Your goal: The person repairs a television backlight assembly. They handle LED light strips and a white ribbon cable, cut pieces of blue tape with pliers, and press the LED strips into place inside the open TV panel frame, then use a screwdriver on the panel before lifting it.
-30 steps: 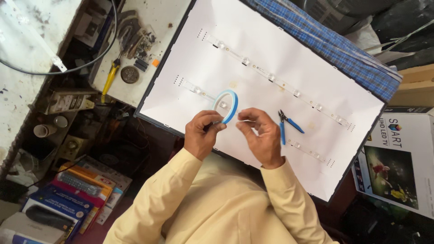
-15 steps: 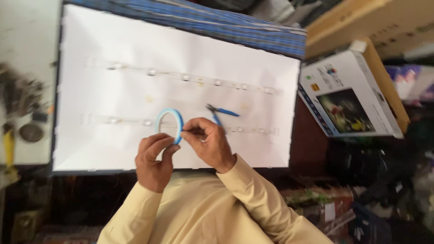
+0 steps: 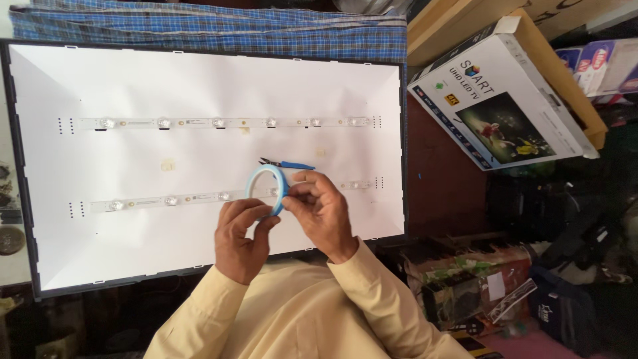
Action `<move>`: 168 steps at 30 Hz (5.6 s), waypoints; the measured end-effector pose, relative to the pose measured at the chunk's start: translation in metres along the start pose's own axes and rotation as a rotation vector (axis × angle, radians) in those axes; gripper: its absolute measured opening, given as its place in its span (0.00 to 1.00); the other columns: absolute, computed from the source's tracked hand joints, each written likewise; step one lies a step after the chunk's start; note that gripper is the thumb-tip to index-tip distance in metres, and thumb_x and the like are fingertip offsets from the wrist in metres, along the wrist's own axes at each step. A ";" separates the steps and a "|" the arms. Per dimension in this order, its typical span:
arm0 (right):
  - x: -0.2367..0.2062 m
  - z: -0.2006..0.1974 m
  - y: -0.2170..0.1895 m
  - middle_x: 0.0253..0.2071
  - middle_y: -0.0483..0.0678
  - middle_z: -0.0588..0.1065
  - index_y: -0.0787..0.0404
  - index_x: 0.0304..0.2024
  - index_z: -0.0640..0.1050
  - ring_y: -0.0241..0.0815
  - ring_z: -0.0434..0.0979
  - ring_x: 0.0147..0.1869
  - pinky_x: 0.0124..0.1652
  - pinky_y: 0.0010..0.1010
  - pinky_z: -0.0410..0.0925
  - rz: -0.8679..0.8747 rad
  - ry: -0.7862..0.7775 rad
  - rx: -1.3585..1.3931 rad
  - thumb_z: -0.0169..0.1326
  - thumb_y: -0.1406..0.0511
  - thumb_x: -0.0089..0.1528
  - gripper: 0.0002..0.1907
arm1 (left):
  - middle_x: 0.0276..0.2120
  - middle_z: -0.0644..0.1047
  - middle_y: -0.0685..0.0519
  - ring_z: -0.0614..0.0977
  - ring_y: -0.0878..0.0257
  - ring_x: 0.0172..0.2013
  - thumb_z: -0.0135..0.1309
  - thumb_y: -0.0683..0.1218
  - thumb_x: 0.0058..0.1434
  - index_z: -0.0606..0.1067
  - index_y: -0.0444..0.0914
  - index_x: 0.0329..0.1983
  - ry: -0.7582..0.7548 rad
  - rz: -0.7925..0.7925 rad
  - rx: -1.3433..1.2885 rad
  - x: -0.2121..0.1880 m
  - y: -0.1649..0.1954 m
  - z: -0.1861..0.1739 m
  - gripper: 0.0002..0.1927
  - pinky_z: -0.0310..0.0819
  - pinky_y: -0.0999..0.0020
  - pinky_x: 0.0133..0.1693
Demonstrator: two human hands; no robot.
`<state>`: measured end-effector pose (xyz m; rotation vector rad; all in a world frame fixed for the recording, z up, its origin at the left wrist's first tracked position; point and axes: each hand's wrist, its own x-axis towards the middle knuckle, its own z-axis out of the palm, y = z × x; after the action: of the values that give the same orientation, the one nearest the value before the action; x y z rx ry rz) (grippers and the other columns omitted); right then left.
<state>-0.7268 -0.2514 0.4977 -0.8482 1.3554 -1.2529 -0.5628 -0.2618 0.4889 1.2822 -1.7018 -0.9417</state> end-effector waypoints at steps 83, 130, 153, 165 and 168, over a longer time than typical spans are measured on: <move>0.038 -0.042 -0.069 0.52 0.55 0.75 0.63 0.57 0.71 0.59 0.75 0.55 0.54 0.46 0.69 -0.501 -0.726 -0.916 0.59 0.59 0.64 0.22 | 0.69 0.70 0.46 0.67 0.52 0.72 0.62 0.37 0.59 0.69 0.42 0.70 -0.441 -0.133 -0.555 0.033 0.016 -0.050 0.35 0.59 0.57 0.70; 0.065 -0.013 -0.049 0.29 0.52 0.77 0.64 0.37 0.78 0.52 0.79 0.32 0.33 0.39 0.71 -0.441 -0.810 -0.942 0.66 0.62 0.60 0.12 | 0.66 0.72 0.47 0.72 0.55 0.67 0.61 0.39 0.55 0.70 0.40 0.69 -0.587 -0.268 -0.545 0.045 0.016 -0.077 0.35 0.61 0.59 0.67; 0.065 0.025 0.012 0.31 0.47 0.80 0.65 0.38 0.81 0.34 0.78 0.35 0.36 0.26 0.72 0.146 -0.432 -0.418 0.57 0.67 0.62 0.07 | 0.60 0.75 0.49 0.74 0.49 0.62 0.64 0.38 0.53 0.55 0.42 0.79 -0.347 -0.011 -0.265 0.012 -0.021 -0.104 0.51 0.65 0.56 0.66; 0.114 0.020 0.134 0.29 0.54 0.80 0.73 0.40 0.83 0.42 0.78 0.34 0.37 0.32 0.73 0.368 -0.215 -0.409 0.61 0.66 0.63 0.12 | 0.67 0.59 0.31 0.75 0.36 0.54 0.64 0.43 0.50 0.34 0.47 0.86 -0.502 -0.046 -0.196 0.029 -0.005 -0.135 0.67 0.71 0.54 0.57; 0.118 0.014 0.154 0.29 0.54 0.80 0.73 0.41 0.82 0.43 0.78 0.34 0.38 0.32 0.72 0.332 -0.145 -0.433 0.61 0.66 0.63 0.12 | 0.66 0.60 0.33 0.74 0.38 0.55 0.64 0.43 0.51 0.33 0.48 0.87 -0.536 -0.071 -0.234 0.040 -0.009 -0.134 0.69 0.71 0.54 0.58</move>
<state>-0.7124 -0.3366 0.3233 -0.9395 1.5979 -0.6379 -0.4451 -0.3156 0.5426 0.9921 -1.8716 -1.5824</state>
